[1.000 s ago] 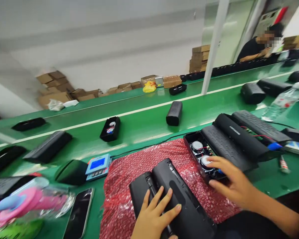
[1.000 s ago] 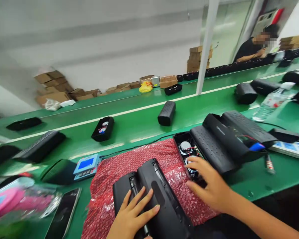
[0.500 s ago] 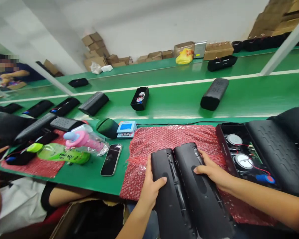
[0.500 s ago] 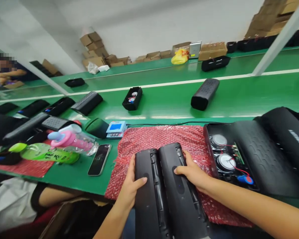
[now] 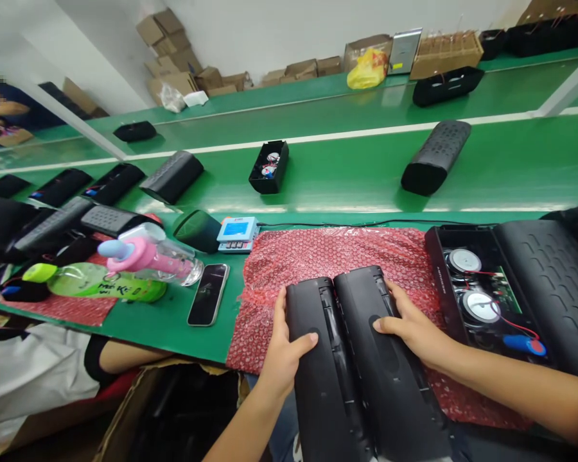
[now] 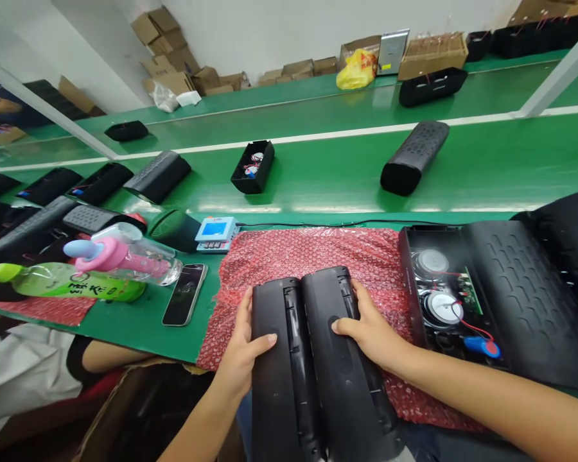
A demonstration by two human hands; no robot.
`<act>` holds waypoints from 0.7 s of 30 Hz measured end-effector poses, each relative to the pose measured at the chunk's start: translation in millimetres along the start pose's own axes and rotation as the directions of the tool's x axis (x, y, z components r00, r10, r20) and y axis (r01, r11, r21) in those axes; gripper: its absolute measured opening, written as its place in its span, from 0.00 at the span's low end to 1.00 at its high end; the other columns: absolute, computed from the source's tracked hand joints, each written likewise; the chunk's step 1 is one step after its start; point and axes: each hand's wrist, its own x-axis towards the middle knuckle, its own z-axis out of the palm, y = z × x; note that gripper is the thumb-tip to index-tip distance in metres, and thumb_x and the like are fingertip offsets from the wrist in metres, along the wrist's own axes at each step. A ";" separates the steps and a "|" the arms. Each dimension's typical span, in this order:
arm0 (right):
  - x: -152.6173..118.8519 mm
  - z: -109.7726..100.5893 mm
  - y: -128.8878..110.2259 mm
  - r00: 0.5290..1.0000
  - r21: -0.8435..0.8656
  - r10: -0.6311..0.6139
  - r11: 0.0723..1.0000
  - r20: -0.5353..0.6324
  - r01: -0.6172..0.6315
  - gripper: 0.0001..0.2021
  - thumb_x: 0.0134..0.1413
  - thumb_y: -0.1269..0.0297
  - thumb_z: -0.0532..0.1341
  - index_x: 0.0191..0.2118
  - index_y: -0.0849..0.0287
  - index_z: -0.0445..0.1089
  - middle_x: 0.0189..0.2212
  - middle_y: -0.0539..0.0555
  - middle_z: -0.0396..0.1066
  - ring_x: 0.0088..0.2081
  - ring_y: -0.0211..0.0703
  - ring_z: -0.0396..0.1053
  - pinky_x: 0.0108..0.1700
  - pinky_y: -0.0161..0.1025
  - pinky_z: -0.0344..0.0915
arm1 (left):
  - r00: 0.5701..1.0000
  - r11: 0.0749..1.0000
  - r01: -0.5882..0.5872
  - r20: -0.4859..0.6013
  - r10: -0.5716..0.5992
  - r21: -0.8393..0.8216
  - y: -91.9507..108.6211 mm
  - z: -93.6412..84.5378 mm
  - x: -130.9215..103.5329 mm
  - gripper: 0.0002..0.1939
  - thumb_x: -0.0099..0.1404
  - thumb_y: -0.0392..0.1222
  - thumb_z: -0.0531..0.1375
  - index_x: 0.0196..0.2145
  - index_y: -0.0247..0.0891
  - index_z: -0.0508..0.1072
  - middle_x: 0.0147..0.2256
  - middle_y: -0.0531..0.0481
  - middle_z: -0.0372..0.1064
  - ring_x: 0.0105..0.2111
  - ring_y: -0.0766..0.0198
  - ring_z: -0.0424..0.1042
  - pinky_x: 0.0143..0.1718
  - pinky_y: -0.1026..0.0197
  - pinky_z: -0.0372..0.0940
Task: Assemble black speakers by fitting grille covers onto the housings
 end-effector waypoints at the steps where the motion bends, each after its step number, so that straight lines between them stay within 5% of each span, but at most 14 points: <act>1: -0.3 -1.1 -0.2 1.000 -0.004 -0.006 1.000 0.012 0.006 0.49 0.36 0.63 0.66 0.63 0.53 0.40 0.49 0.56 0.62 0.39 0.51 0.69 0.35 0.41 0.71 | 1.000 1.000 -0.014 0.002 0.014 0.014 -0.3 -0.3 0.6 0.53 0.48 0.37 0.66 0.65 0.51 0.42 0.66 0.51 0.44 0.61 0.57 0.56 0.54 0.64 0.60; 13: -0.8 -18.5 -1.9 0.970 -0.167 0.004 0.985 0.244 0.038 0.61 0.35 0.67 0.68 0.67 0.57 0.22 0.60 0.57 0.50 0.49 0.52 0.63 0.40 0.37 0.68 | 0.998 0.998 -0.056 0.043 0.055 0.022 -1.2 -0.6 -0.7 0.53 0.49 0.38 0.66 0.65 0.47 0.40 0.65 0.46 0.45 0.61 0.54 0.55 0.59 0.57 0.56; 21: -4.9 -16.8 -1.4 0.975 -0.158 0.053 0.987 0.216 -0.019 0.60 0.35 0.69 0.67 0.66 0.52 0.22 0.52 0.56 0.61 0.39 0.49 0.68 0.35 0.39 0.70 | 0.994 0.996 -0.083 0.073 0.079 0.043 -2.4 -3.6 -3.5 0.54 0.51 0.40 0.67 0.66 0.43 0.37 0.67 0.45 0.37 0.65 0.57 0.46 0.61 0.61 0.51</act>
